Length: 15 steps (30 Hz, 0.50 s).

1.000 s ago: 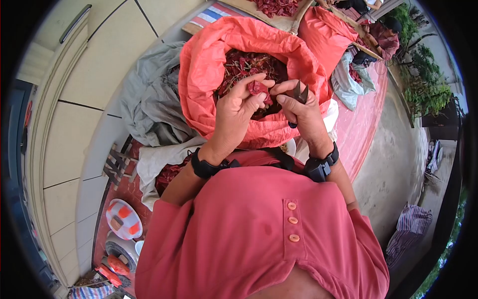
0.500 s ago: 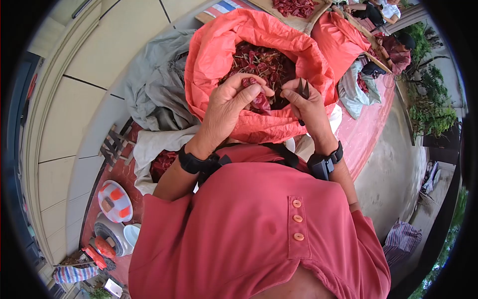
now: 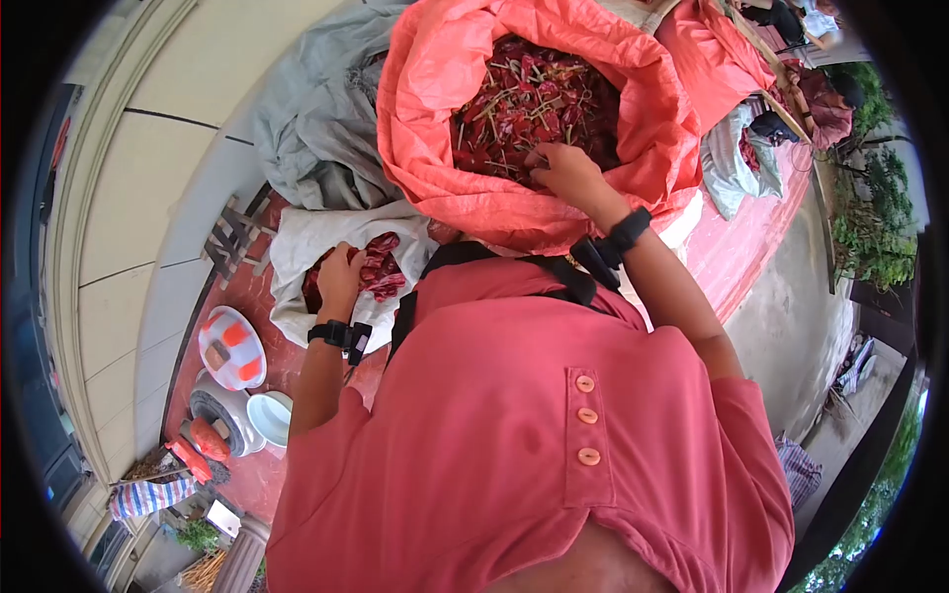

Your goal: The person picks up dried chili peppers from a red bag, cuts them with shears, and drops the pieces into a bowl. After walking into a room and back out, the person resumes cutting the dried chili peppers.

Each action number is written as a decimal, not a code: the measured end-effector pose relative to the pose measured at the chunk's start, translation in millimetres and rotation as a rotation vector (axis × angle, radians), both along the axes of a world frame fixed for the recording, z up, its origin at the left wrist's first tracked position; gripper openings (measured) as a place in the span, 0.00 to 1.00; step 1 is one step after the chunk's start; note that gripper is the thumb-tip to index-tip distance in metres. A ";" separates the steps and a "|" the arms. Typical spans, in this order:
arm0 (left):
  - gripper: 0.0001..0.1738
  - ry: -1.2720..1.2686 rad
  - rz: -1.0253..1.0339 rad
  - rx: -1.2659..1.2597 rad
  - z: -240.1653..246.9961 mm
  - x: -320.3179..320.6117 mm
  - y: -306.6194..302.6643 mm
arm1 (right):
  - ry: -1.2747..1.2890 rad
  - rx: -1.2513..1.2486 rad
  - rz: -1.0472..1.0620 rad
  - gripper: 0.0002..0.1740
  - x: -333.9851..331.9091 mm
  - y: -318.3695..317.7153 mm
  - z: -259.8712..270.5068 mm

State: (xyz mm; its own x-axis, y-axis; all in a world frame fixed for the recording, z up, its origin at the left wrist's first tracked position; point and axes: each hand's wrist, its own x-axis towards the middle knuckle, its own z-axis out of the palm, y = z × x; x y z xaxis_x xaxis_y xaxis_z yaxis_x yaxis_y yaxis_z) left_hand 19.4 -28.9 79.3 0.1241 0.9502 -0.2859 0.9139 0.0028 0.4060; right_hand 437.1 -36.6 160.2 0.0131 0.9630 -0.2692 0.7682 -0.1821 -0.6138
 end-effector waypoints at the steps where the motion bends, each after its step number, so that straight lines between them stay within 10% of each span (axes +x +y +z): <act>1: 0.17 0.064 0.005 -0.042 -12.3 -12.9 -7.3 | -0.117 -0.012 0.015 0.13 -10.7 6.1 0.7; 9: 0.17 0.079 -0.245 -0.291 -39.9 -45.2 -15.8 | -0.067 -0.149 0.084 0.17 -22.0 43.0 -57.8; 15: 0.10 -0.308 -0.223 -0.277 75.5 41.0 12.7 | 0.204 -0.108 -0.020 0.11 -18.3 38.2 -54.3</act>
